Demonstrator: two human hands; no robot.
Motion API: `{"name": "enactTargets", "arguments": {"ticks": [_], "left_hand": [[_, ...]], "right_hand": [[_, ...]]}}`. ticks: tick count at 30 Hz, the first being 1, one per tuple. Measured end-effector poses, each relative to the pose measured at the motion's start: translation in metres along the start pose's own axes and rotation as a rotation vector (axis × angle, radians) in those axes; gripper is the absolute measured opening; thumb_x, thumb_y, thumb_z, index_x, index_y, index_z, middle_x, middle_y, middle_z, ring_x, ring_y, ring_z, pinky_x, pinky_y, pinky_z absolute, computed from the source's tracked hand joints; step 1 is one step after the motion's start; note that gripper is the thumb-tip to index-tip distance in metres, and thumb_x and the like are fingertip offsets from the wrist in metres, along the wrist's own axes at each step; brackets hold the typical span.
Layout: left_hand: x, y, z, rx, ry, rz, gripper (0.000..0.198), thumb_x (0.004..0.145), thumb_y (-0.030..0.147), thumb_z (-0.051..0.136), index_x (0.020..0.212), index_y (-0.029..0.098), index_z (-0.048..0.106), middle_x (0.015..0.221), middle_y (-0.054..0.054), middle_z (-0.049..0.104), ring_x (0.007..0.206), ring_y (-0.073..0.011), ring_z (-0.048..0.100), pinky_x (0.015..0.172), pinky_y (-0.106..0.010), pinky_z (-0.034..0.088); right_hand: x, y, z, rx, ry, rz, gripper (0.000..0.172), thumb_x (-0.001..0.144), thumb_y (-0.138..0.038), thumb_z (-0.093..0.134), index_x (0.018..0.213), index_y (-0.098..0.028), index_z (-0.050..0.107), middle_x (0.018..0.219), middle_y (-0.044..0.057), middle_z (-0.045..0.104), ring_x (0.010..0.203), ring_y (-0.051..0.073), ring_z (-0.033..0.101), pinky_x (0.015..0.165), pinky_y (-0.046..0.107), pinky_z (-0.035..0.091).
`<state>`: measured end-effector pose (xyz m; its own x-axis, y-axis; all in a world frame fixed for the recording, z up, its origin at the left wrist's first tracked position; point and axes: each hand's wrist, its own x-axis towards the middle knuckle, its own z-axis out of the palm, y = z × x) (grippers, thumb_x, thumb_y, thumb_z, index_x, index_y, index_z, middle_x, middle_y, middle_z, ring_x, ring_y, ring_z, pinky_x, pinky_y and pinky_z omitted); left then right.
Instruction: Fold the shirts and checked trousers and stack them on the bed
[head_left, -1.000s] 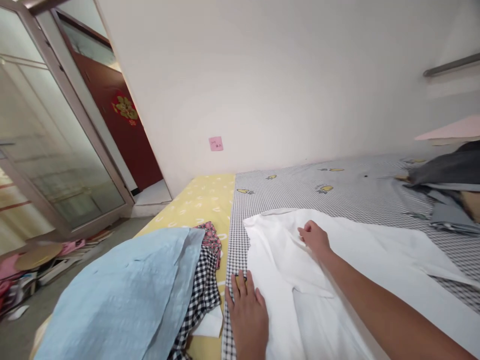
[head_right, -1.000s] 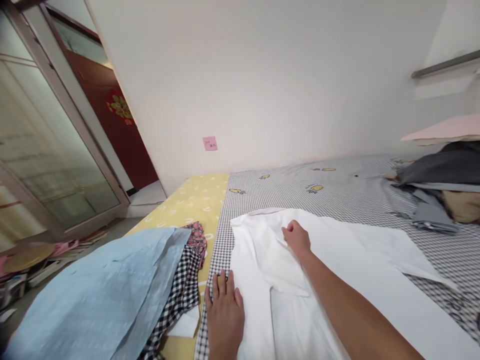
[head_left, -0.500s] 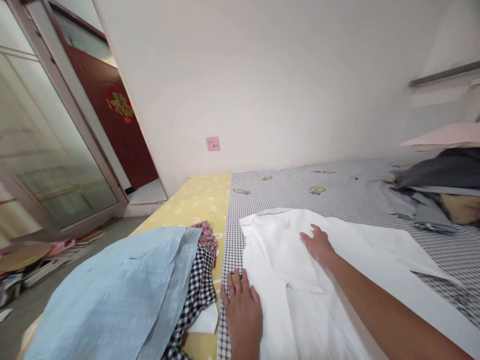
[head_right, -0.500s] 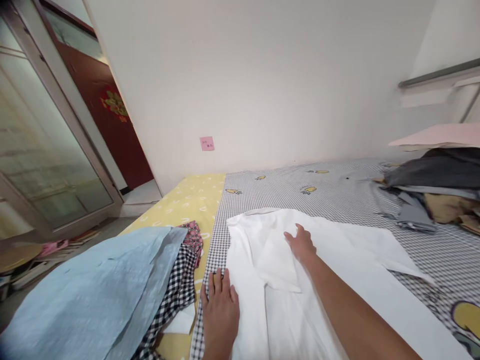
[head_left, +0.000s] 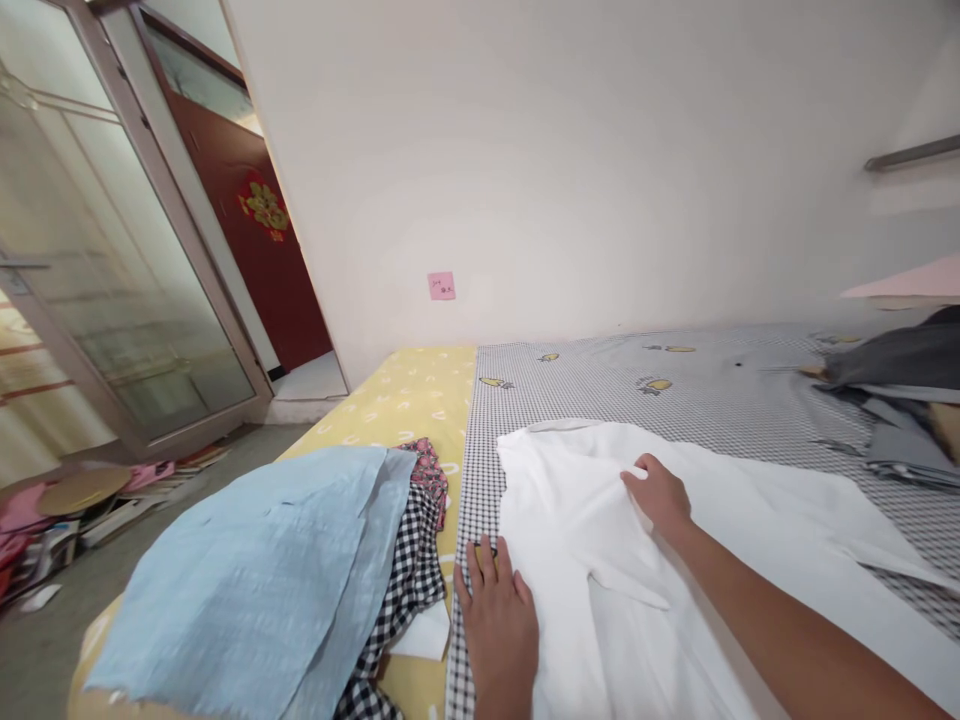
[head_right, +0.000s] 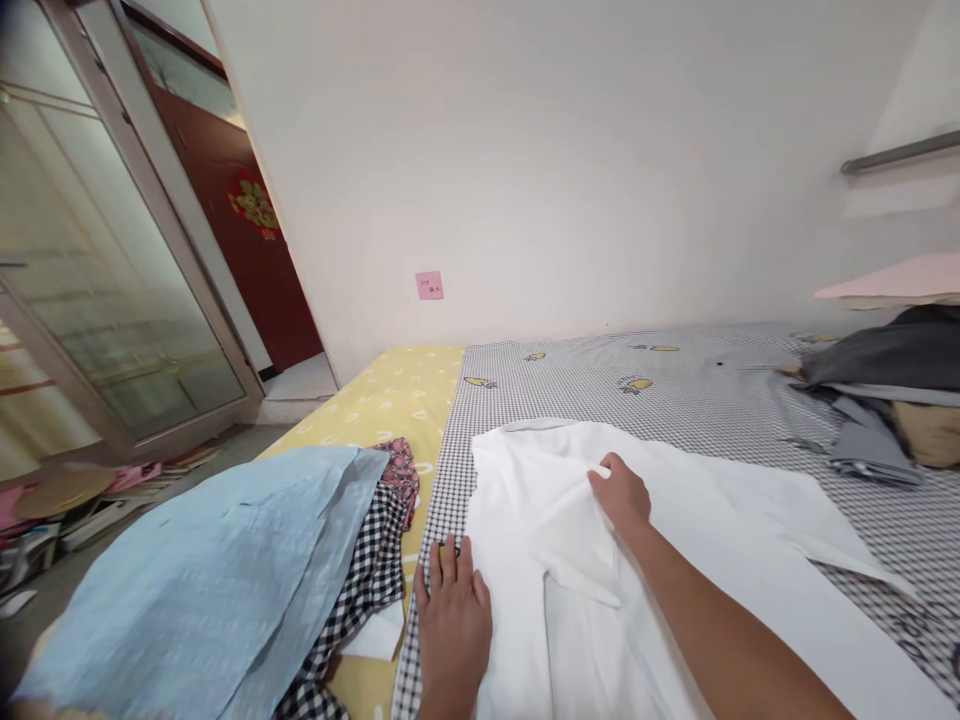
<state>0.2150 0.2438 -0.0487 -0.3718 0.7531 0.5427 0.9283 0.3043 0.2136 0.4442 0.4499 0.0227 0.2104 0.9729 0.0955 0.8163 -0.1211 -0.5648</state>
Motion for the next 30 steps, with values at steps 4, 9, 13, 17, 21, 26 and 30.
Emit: {"name": "enactTargets", "arguments": {"ticks": [4, 9, 13, 17, 21, 26, 30], "left_hand": [[0.001, 0.0, 0.001, -0.012, 0.009, 0.0, 0.048, 0.096, 0.025, 0.047, 0.141, 0.024, 0.062, 0.151, -0.008, 0.059, 0.145, -0.0315, 0.047, 0.124, -0.06, 0.031], [0.001, 0.001, 0.001, -0.021, -0.014, -0.011, 0.047, 0.096, 0.029, 0.05, 0.142, 0.025, 0.061, 0.151, -0.008, 0.06, 0.146, -0.0315, 0.046, 0.125, -0.059, 0.03], [0.0, 0.001, -0.002, -0.005, -0.012, -0.005, 0.046, 0.097, 0.026, 0.046, 0.14, 0.022, 0.063, 0.151, -0.01, 0.058, 0.146, -0.0324, 0.047, 0.123, -0.06, 0.033], [-0.003, 0.001, -0.002, -0.017, 0.026, 0.006, 0.045, 0.098, 0.029, 0.045, 0.137, 0.02, 0.065, 0.149, -0.01, 0.06, 0.143, -0.0303, 0.05, 0.124, -0.057, 0.033], [-0.006, 0.002, 0.0, -0.043, 0.032, -0.007, 0.045, 0.099, 0.034, 0.045, 0.137, 0.021, 0.066, 0.15, -0.01, 0.06, 0.144, -0.0296, 0.049, 0.126, -0.057, 0.029], [-0.009, 0.002, 0.007, -0.062, 0.011, -0.03, 0.045, 0.098, 0.038, 0.049, 0.137, 0.022, 0.065, 0.152, -0.009, 0.058, 0.146, -0.0301, 0.047, 0.126, -0.059, 0.028], [-0.012, 0.002, 0.015, -0.071, -0.018, -0.052, 0.047, 0.098, 0.037, 0.047, 0.14, 0.024, 0.063, 0.155, -0.007, 0.055, 0.147, -0.0315, 0.045, 0.124, -0.061, 0.031]], "right_hand": [[-0.008, 0.003, 0.003, -0.055, 0.026, 0.036, 0.042, 0.08, -0.023, 0.053, 0.121, -0.024, 0.063, 0.116, 0.014, 0.067, 0.095, 0.03, 0.067, 0.086, 0.046, 0.048], [-0.025, -0.025, 0.009, -0.101, 0.181, -0.24, 0.055, 0.084, -0.016, 0.048, 0.137, -0.025, 0.058, 0.149, 0.014, 0.049, 0.127, 0.031, 0.056, 0.11, 0.052, 0.037], [-0.049, -0.062, 0.025, 0.001, 0.095, -0.676, 0.046, 0.09, -0.018, 0.044, 0.131, -0.022, 0.064, 0.141, 0.012, 0.058, 0.13, 0.026, 0.056, 0.11, 0.042, 0.043], [-0.07, -0.087, 0.052, 0.017, 0.023, -0.843, 0.05, 0.094, -0.015, 0.039, 0.138, -0.022, 0.062, 0.147, 0.01, 0.059, 0.134, 0.026, 0.055, 0.114, 0.046, 0.04], [-0.069, -0.11, 0.066, -0.033, -0.065, -0.762, 0.049, 0.099, -0.015, 0.037, 0.139, -0.027, 0.061, 0.152, 0.006, 0.057, 0.144, 0.026, 0.046, 0.122, 0.051, 0.027], [-0.027, -0.151, 0.07, -0.027, -0.151, -0.48, 0.053, 0.104, -0.029, 0.036, 0.156, -0.023, 0.042, 0.121, 0.015, 0.074, 0.114, 0.029, 0.068, 0.098, 0.044, 0.048], [0.007, -0.163, 0.087, -0.009, -0.366, -0.347, 0.077, 0.09, -0.019, 0.059, 0.16, -0.021, 0.029, 0.069, 0.001, 0.073, 0.066, 0.023, 0.072, 0.074, 0.034, 0.052]]}}
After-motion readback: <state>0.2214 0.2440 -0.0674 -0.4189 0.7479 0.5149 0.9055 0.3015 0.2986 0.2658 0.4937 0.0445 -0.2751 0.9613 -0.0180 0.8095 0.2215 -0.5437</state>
